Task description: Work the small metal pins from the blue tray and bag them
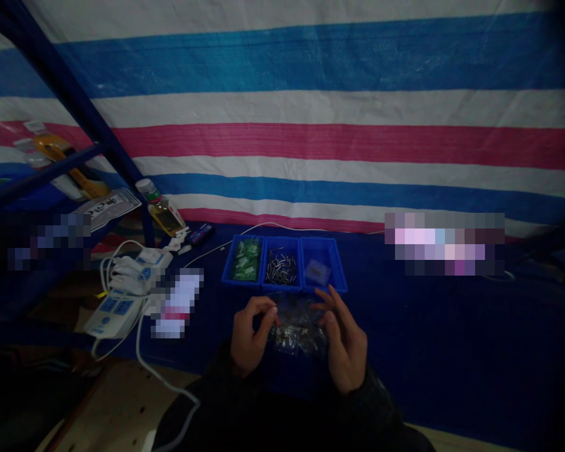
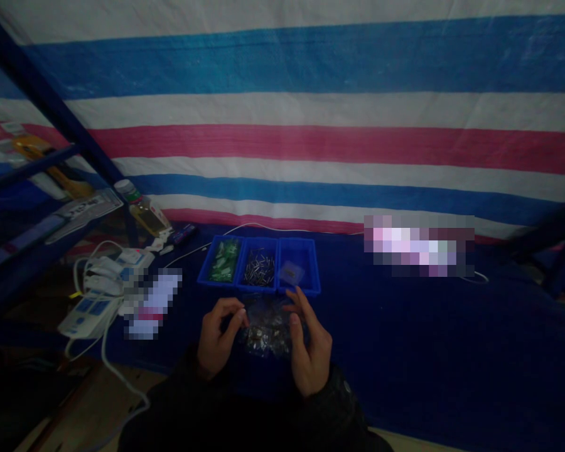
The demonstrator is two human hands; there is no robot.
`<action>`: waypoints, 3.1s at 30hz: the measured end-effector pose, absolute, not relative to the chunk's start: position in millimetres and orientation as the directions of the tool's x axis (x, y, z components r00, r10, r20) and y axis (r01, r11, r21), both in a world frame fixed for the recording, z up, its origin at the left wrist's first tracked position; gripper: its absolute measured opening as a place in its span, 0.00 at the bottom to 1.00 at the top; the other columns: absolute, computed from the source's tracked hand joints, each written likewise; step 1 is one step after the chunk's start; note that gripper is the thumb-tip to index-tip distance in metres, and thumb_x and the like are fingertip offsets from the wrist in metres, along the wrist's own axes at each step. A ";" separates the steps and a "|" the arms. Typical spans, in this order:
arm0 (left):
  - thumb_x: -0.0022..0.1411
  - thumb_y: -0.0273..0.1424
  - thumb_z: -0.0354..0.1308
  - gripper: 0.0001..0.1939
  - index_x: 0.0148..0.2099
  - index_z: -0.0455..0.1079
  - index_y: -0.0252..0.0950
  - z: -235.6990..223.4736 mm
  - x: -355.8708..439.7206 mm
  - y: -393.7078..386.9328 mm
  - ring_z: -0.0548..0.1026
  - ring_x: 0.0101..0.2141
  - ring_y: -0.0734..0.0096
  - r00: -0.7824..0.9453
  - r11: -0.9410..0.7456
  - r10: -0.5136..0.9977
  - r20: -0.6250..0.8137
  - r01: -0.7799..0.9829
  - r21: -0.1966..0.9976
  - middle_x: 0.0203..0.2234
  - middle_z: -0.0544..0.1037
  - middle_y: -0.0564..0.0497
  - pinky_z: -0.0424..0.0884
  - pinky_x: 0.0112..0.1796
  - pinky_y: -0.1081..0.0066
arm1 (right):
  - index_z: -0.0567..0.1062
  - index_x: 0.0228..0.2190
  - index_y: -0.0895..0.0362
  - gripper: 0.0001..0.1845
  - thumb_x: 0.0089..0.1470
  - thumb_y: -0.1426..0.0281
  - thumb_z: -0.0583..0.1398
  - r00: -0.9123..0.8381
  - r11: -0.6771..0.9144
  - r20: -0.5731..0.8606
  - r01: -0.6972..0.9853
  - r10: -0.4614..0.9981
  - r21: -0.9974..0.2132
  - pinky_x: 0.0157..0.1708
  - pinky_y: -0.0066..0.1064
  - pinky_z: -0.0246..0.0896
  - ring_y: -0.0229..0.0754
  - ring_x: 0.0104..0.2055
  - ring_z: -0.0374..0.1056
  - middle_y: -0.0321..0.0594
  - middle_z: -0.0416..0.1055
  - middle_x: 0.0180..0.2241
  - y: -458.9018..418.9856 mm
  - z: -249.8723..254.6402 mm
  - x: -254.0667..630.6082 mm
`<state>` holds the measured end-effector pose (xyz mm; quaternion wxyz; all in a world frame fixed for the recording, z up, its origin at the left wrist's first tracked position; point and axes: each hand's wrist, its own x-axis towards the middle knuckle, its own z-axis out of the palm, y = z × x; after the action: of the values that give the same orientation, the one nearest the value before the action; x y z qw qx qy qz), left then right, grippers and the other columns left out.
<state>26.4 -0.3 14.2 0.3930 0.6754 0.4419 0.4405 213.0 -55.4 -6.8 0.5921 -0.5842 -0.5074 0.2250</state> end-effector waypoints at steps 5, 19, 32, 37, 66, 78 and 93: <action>0.70 0.33 0.55 0.07 0.44 0.71 0.36 12.8 25.0 0.7 0.75 0.26 0.72 0.155 -0.295 0.954 0.256 0.359 0.885 0.23 0.76 0.55 0.69 0.33 0.73 | 0.78 0.47 0.55 0.15 0.66 0.64 0.55 0.363 0.181 0.343 0.412 0.866 -0.893 0.43 0.38 0.71 0.46 0.41 0.76 0.44 0.79 0.41 -50.6 -4.0 209.6; 0.65 0.30 0.59 0.14 0.53 0.75 0.42 2.3 17.8 8.9 0.75 0.45 0.60 0.275 -0.377 0.926 0.258 0.665 0.645 0.43 0.78 0.47 0.71 0.49 0.61 | 0.78 0.39 0.54 0.10 0.65 0.67 0.56 0.309 0.169 0.318 0.424 0.896 -0.890 0.41 0.35 0.67 0.44 0.39 0.73 0.40 0.77 0.37 -49.5 -6.4 208.3; 0.68 0.27 0.57 0.11 0.48 0.78 0.42 0.6 16.8 12.5 0.75 0.48 0.58 0.340 -0.382 0.920 0.194 0.672 0.634 0.46 0.82 0.50 0.70 0.51 0.55 | 0.78 0.40 0.54 0.11 0.66 0.67 0.56 0.309 0.166 0.316 0.426 0.897 -0.889 0.40 0.34 0.67 0.43 0.38 0.73 0.40 0.77 0.36 -50.1 -2.3 208.2; 0.69 0.29 0.57 0.09 0.44 0.78 0.40 6.0 15.4 9.3 0.77 0.41 0.64 0.245 -0.369 0.929 0.277 0.562 0.741 0.39 0.83 0.50 0.71 0.46 0.63 | 0.78 0.42 0.53 0.10 0.66 0.68 0.56 0.238 0.213 0.337 0.430 0.911 -0.877 0.44 0.36 0.67 0.45 0.43 0.72 0.40 0.76 0.39 -47.7 -2.4 206.1; 0.67 0.31 0.61 0.06 0.37 0.77 0.36 11.9 34.3 -3.1 0.76 0.35 0.68 0.418 -0.384 0.877 0.239 0.308 0.870 0.31 0.79 0.49 0.69 0.39 0.70 | 0.74 0.31 0.54 0.09 0.65 0.72 0.57 0.071 0.368 0.432 0.413 0.899 -0.833 0.36 0.37 0.64 0.44 0.35 0.70 0.40 0.74 0.31 -48.1 -3.7 204.5; 0.67 0.31 0.61 0.07 0.36 0.77 0.36 13.8 33.3 -3.7 0.77 0.34 0.68 0.367 -0.378 0.893 0.259 0.303 0.875 0.31 0.80 0.49 0.70 0.39 0.71 | 0.76 0.37 0.53 0.05 0.64 0.70 0.59 0.081 0.292 0.351 0.403 0.933 -0.867 0.38 0.34 0.66 0.43 0.37 0.72 0.39 0.76 0.35 -46.6 -1.4 202.4; 0.66 0.32 0.61 0.06 0.38 0.78 0.36 15.4 35.1 -2.8 0.77 0.33 0.68 0.403 -0.357 0.891 0.208 0.341 0.870 0.31 0.81 0.49 0.70 0.36 0.72 | 0.75 0.35 0.54 0.06 0.64 0.69 0.58 0.097 0.283 0.359 0.441 0.928 -0.852 0.36 0.34 0.66 0.42 0.34 0.71 0.39 0.75 0.32 -48.5 0.0 201.4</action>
<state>35.1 -2.8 15.4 0.3868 0.7428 0.4147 0.3558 201.4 -48.5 0.0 0.4995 -0.5466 -0.6263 0.2439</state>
